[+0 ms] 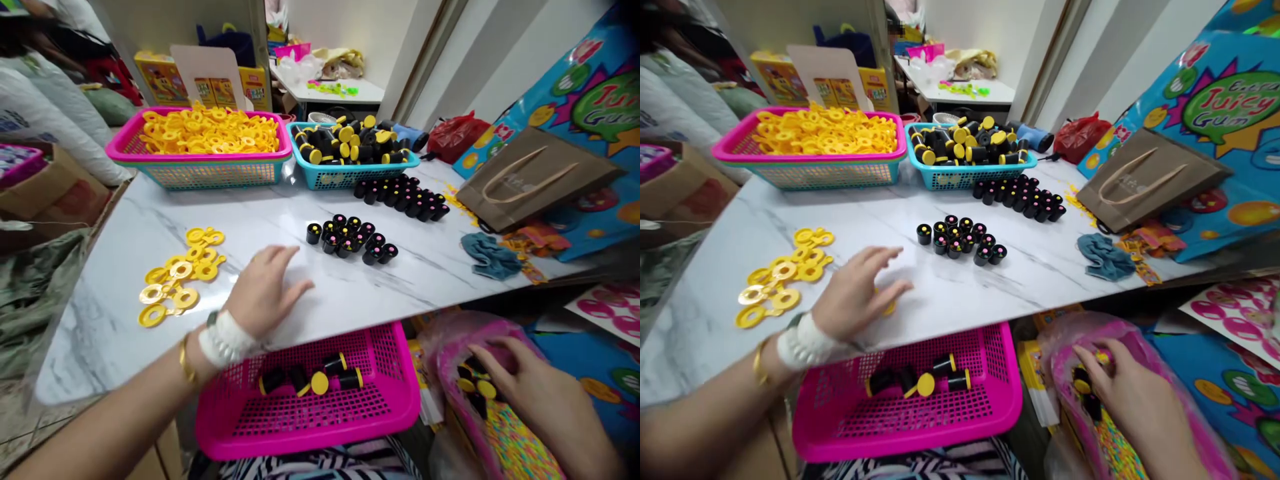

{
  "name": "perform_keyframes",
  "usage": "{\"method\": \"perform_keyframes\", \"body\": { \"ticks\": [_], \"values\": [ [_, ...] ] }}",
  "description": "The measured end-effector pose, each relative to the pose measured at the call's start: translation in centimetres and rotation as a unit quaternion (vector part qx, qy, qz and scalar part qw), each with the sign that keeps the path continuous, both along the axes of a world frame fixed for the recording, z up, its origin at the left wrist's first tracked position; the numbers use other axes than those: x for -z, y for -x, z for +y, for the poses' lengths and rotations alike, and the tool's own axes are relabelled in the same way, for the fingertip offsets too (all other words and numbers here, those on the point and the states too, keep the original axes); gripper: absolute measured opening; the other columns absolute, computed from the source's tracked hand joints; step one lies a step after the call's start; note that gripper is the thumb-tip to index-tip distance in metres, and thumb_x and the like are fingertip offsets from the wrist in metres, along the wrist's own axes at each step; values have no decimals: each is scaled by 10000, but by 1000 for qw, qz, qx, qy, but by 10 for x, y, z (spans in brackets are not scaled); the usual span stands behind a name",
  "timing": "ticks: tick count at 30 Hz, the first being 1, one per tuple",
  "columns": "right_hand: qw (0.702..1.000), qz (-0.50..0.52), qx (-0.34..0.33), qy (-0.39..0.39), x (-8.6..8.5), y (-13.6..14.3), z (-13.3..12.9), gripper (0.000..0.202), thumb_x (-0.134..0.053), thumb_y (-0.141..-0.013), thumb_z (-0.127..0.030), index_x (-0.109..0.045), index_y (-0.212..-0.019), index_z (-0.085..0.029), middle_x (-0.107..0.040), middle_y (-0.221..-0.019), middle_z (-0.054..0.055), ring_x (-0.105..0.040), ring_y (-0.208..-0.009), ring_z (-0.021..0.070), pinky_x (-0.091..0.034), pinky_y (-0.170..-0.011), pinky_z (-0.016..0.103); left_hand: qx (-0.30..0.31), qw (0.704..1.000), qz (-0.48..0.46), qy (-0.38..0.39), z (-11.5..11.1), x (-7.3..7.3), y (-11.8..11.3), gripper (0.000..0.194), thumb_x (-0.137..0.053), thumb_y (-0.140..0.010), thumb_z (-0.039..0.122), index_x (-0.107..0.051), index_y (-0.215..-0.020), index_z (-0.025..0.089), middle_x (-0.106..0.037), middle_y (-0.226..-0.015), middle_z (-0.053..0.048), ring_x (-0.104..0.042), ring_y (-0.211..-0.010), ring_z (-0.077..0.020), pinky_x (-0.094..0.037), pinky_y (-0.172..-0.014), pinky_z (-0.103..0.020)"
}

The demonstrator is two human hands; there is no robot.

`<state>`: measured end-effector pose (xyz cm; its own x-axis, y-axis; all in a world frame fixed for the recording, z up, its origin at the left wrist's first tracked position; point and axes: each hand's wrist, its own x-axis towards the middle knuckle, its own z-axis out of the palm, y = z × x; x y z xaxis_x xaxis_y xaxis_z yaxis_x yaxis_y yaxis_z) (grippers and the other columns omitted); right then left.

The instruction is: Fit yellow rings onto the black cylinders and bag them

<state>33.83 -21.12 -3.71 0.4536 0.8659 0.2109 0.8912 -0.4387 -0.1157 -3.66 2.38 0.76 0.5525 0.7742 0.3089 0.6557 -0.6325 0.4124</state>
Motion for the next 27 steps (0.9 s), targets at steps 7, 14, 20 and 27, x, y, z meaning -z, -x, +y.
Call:
{"method": "perform_keyframes", "body": {
  "ticks": [7, 14, 20, 27],
  "values": [
    [905, 193, -354, -139, -40, 162, 118, 206, -527, -948, -261, -676, -1049, -162, -668, -1001, 111, -610, -965, 220, -499, -878, 351, -2, 988, -20, 150, 88, 4, -35, 674, -759, -726, 307, -515, -1328, 124, -659, -1111, -94, -614, -882, -172, -507, -826, -313],
    [884, 129, -449, -25, -31, 245, 180, 352, -659, -861, -458, -683, -1040, -157, -614, -976, 95, -547, -928, 263, -502, -764, 378, -1, 990, -83, 114, 94, 21, -46, 391, -745, -743, 314, -697, -1113, 200, -653, -916, -35, -569, -784, -138, -476, -784, -272],
    [877, 47, -478, 28, -36, 226, 161, 123, -555, -914, -199, -657, -868, -148, -587, -846, 77, -554, -844, 244, -468, -674, 353, 3, 993, -23, 115, 67, 4, -20, 259, -748, -726, 276, -710, -954, 159, -652, -852, -34, -584, -770, -159, -466, -761, -289],
    [869, 318, -378, -7, -47, 163, 148, 136, -585, -903, -224, -713, -940, -201, -645, -905, 66, -598, -798, 184, -484, -694, 307, 5, 986, -45, 162, -18, 3, 22, 289, -747, -763, 297, -674, -1011, 166, -627, -939, -49, -580, -791, -161, -478, -749, -299]
  ]
}}
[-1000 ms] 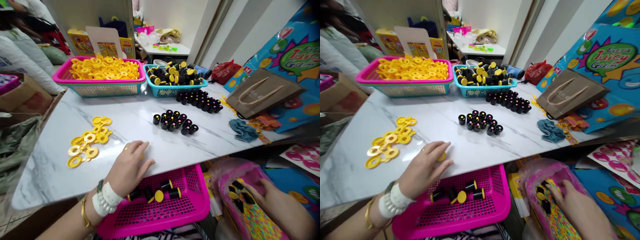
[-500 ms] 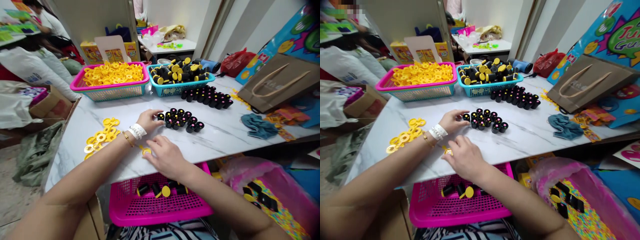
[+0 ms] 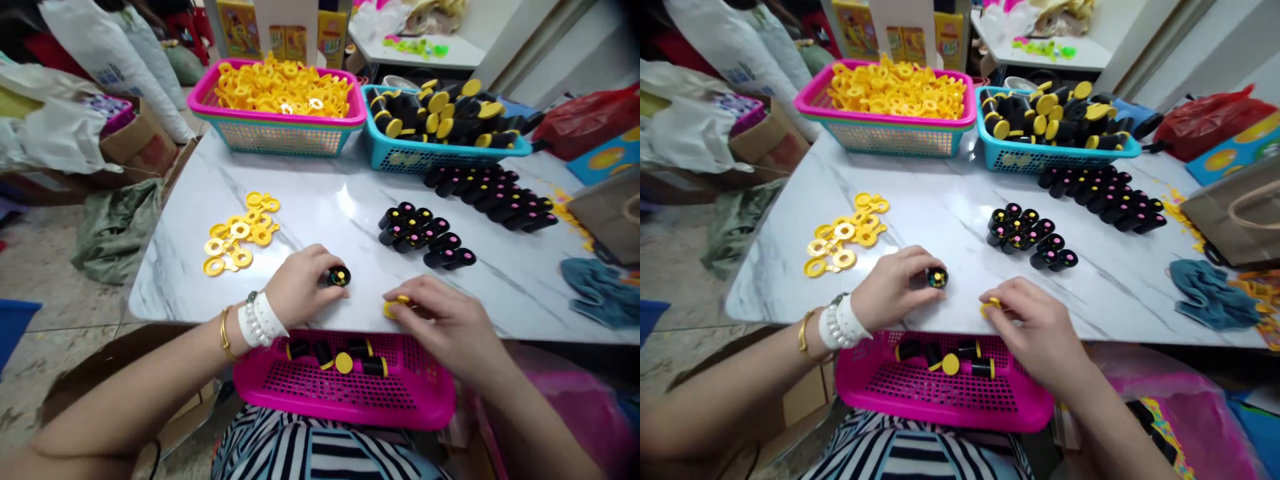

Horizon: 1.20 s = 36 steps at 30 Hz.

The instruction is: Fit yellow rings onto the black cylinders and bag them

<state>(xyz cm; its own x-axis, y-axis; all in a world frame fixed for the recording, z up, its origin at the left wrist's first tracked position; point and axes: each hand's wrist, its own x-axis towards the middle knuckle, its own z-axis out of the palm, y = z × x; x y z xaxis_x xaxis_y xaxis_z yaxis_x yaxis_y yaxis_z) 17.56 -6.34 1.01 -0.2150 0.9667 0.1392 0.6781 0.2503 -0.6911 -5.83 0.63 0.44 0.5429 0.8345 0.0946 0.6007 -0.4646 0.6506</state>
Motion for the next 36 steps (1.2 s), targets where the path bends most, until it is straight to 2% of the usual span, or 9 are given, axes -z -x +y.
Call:
{"method": "perform_keyframes", "body": {
  "ticks": [3, 6, 10, 13, 16, 24, 27, 30, 36],
  "values": [
    [981, 156, 69, 97, -2, -3, 6, 121, -713, -831, -321, -771, -928, -276, -664, -883, 43, -611, -821, 187, -492, -694, 293, -39, 998, -40, -4, -22, 8, -4, 273, -763, -764, 299, -678, -986, 167, -616, -918, -49, -574, -837, -182, -480, -771, -321],
    [950, 264, 74, 150, -2, 11, 14, 133, -752, -796, -338, -788, -921, -305, -660, -901, 34, -604, -845, 178, -501, -738, 296, -79, 995, -61, -32, -33, 16, -13, 251, -768, -762, 296, -687, -965, 172, -600, -884, -48, -558, -848, -201, -473, -768, -343],
    [932, 303, 46, 194, 1, 36, 24, 152, -758, -786, -344, -793, -918, -277, -605, -812, 13, -520, -660, 104, -433, -563, 226, -89, 992, -65, -62, -37, 23, -16, 224, -752, -781, 309, -697, -961, 188, -587, -820, -36, -542, -818, -205, -457, -737, -343],
    [908, 328, 76, 250, 6, 47, 29, 205, -769, -769, -365, -788, -915, -223, -567, -664, -14, -403, -482, 52, -292, -412, 190, -83, 993, -59, -63, -37, 23, -16, 294, -784, -745, 362, -698, -971, 193, -585, -781, -26, -535, -801, -208, -446, -722, -340],
    [889, 351, 106, 273, 12, 53, 30, 251, -779, -758, -377, -774, -915, -181, -517, -517, -41, -386, -403, 44, -252, -369, 174, -82, 993, -51, -65, -38, 23, -16, 275, -779, -749, 375, -693, -929, 185, -585, -765, -23, -530, -785, -207, -436, -709, -334],
    [902, 342, 103, 243, 17, 55, 27, 236, -747, -789, -375, -735, -912, -174, -574, -503, -35, -500, -403, 84, -423, -411, 206, -81, 994, -25, -75, -41, 20, -15, 223, -676, -844, 394, -667, -864, 172, -602, -722, -28, -538, -741, -201, -434, -710, -343],
    [905, 329, 102, 250, 14, 55, 27, 235, -732, -794, -391, -725, -898, -181, -595, -530, -27, -527, -425, 97, -463, -418, 219, -58, 998, -38, -7, -40, 8, -12, 194, -643, -866, 366, -676, -927, 186, -628, -713, -11, -562, -696, -178, -433, -669, -317],
    [910, 321, 105, 241, 13, 57, 26, 218, -719, -800, -391, -716, -865, -183, -634, -590, -10, -546, -438, 98, -480, -424, 223, -52, 991, -88, 82, -38, -1, -11, 206, -515, -945, 311, -682, -880, 209, -651, -695, 19, -571, -623, -124, -415, -611, -266],
    [915, 317, 126, 214, 16, 62, 27, 221, -701, -815, -391, -715, -880, -181, -617, -550, -19, -568, -416, 110, -486, -413, 226, -112, 971, -138, 161, -36, 5, -18, 230, -470, -965, 292, -619, -845, 164, -617, -634, 23, -564, -572, -104, -418, -551, -238]
  ]
}}
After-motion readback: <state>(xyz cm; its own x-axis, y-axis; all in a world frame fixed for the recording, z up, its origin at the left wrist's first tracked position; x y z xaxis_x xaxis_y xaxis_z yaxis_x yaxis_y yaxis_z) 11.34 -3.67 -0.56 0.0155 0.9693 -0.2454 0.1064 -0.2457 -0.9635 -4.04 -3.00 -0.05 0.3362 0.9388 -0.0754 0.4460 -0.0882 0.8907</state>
